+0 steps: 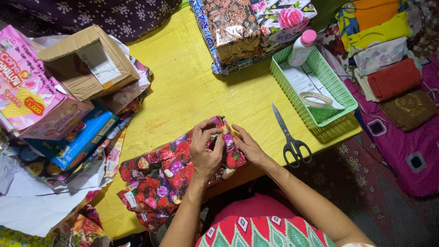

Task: The person folds a floral-patterned wrapping paper around a rectangular item on a yellow table, then uses scissors to cut a piece of clear tape and secures the package. The wrapped item is placed on the table among other wrapped packages.

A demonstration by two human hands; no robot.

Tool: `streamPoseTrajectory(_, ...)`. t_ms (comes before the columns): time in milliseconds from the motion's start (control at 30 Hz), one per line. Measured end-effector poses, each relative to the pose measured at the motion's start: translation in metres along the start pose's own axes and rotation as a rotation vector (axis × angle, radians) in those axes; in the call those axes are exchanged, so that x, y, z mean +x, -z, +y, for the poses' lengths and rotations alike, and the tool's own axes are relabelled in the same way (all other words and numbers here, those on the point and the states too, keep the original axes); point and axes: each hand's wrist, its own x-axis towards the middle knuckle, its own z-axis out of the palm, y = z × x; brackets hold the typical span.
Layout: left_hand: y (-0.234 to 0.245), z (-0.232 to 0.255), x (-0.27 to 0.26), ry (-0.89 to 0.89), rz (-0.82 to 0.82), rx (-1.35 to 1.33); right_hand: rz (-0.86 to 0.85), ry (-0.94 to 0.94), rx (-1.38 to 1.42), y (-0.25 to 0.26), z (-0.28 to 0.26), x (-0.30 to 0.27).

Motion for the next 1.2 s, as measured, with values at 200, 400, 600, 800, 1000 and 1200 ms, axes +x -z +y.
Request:
streamPoseTrajectory(200, 0.006, 0.013, 0.004, 0.031, -0.132, -0.093, 0.174, -0.001, -0.124, 0.002, -0.031, -0.014)
streamPoseTrajectory(400, 0.002, 0.025, 0.013, 0.135, -0.275, -0.169, -0.059, 0.058, 0.214, 0.006, -0.026, -0.009)
streamPoseTrajectory(600, -0.005, 0.025, 0.012, 0.002, -0.237, -0.044, -0.104, 0.026, 0.265, 0.010, -0.014, -0.011)
streamPoseTrajectory(800, 0.001, 0.025, 0.009, -0.036, -0.260, 0.055, -0.161, -0.055, 0.475, 0.002, -0.034, -0.019)
streamPoseTrajectory(1000, 0.006, 0.020, 0.003, -0.049, -0.324, 0.167, -0.245, -0.172, 0.878, 0.011, -0.068, -0.039)
streamPoseTrajectory(1200, 0.011, 0.010, 0.000, -0.062, -0.343, 0.131, -0.170, -0.192, 0.750, 0.004, -0.067, -0.040)
